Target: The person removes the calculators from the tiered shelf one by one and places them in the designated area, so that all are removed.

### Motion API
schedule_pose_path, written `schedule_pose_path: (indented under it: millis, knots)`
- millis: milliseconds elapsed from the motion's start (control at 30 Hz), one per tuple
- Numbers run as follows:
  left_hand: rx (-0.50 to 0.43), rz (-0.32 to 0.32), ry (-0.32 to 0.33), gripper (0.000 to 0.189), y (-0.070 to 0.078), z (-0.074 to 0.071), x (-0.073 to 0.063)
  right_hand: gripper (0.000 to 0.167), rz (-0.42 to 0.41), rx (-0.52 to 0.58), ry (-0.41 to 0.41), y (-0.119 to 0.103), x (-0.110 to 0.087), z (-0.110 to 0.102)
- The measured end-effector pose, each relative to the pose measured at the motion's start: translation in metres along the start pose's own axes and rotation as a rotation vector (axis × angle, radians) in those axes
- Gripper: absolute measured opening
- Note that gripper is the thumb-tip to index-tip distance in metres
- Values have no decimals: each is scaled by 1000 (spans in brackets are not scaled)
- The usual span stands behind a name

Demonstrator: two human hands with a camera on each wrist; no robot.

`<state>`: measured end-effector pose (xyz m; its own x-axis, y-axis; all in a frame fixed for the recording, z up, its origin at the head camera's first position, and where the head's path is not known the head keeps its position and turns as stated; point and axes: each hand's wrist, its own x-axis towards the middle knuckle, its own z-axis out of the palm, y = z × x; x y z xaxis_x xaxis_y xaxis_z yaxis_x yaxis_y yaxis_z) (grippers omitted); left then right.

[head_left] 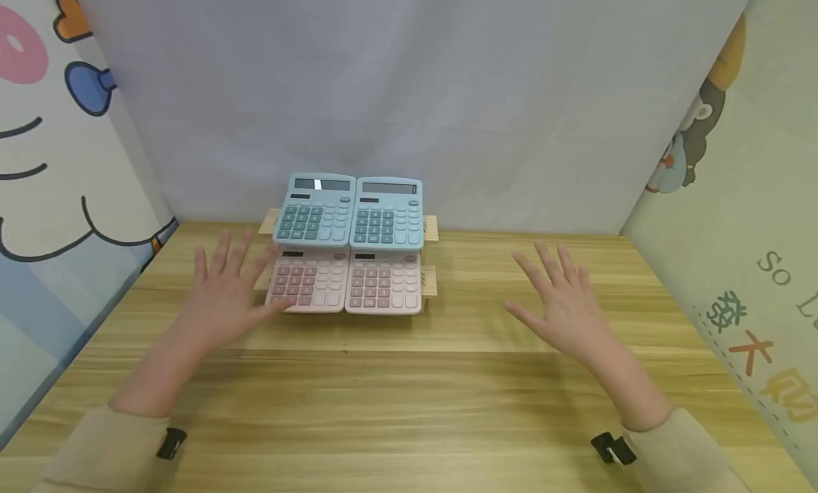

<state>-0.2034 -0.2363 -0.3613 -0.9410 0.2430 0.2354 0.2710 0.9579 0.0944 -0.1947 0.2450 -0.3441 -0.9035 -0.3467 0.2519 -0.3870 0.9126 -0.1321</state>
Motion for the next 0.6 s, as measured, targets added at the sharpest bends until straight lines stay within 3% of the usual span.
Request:
schedule_pose_path:
  millis: [333, 600]
  knots:
    - [-7, -2, 39, 92, -10, -8, 14, 76, -66, 42, 47, -27, 24, -9]
    - [-29, -15, 52, 90, -17, -12, 29, 76, -57, 137, 57, -47, 44, -6]
